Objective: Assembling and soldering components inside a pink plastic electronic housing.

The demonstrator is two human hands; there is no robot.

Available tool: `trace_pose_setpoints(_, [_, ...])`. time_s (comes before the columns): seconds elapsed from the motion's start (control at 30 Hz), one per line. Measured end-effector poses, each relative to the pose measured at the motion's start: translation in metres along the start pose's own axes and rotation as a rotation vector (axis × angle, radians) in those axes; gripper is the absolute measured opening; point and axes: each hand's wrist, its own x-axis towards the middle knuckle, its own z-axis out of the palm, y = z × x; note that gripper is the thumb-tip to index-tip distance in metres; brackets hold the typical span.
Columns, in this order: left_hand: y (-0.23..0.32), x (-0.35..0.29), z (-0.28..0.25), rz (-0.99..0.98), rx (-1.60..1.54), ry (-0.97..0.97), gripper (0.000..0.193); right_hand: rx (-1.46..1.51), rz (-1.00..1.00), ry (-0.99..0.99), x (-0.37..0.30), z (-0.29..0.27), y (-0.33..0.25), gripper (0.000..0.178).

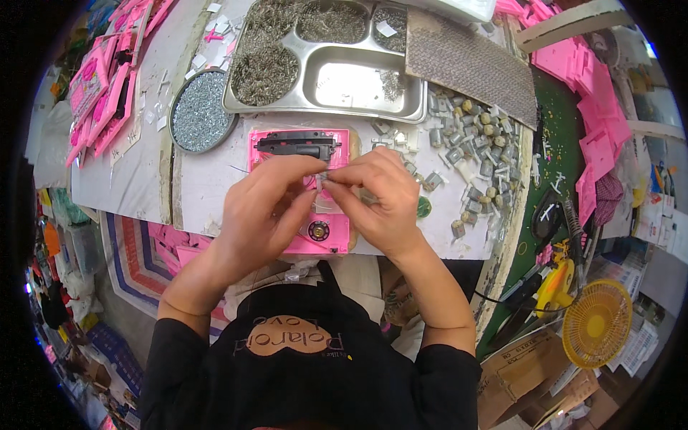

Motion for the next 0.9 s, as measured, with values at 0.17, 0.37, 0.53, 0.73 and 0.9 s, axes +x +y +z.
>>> trace_pose_setpoints(0.17, [-0.017, 0.007, 0.003, -0.119, 0.004, -0.127, 0.019, 0.034, 0.038, -0.023, 0.000, -0.001, 0.004, 0.018])
trace_pose_setpoints(0.37, [-0.009, 0.014, -0.004, -0.549, -0.250, -0.185, 0.012, 0.094, 0.167, -0.031, -0.003, 0.001, 0.003, 0.017])
trace_pose_setpoints(0.53, [-0.015, 0.011, -0.001, -0.299, -0.103, -0.152, 0.011, -0.121, -0.003, -0.067, -0.013, -0.019, -0.005, 0.016])
trace_pose_setpoints(0.73, [-0.016, 0.008, 0.000, -0.096, 0.070, -0.085, 0.014, -0.348, 0.570, 0.777, -0.102, -0.156, -0.003, 0.008])
trace_pose_setpoints(0.9, [-0.023, 0.012, 0.010, 0.101, 0.270, -0.058, 0.015, 0.343, 0.656, 1.165, -0.161, -0.258, 0.018, 0.036])
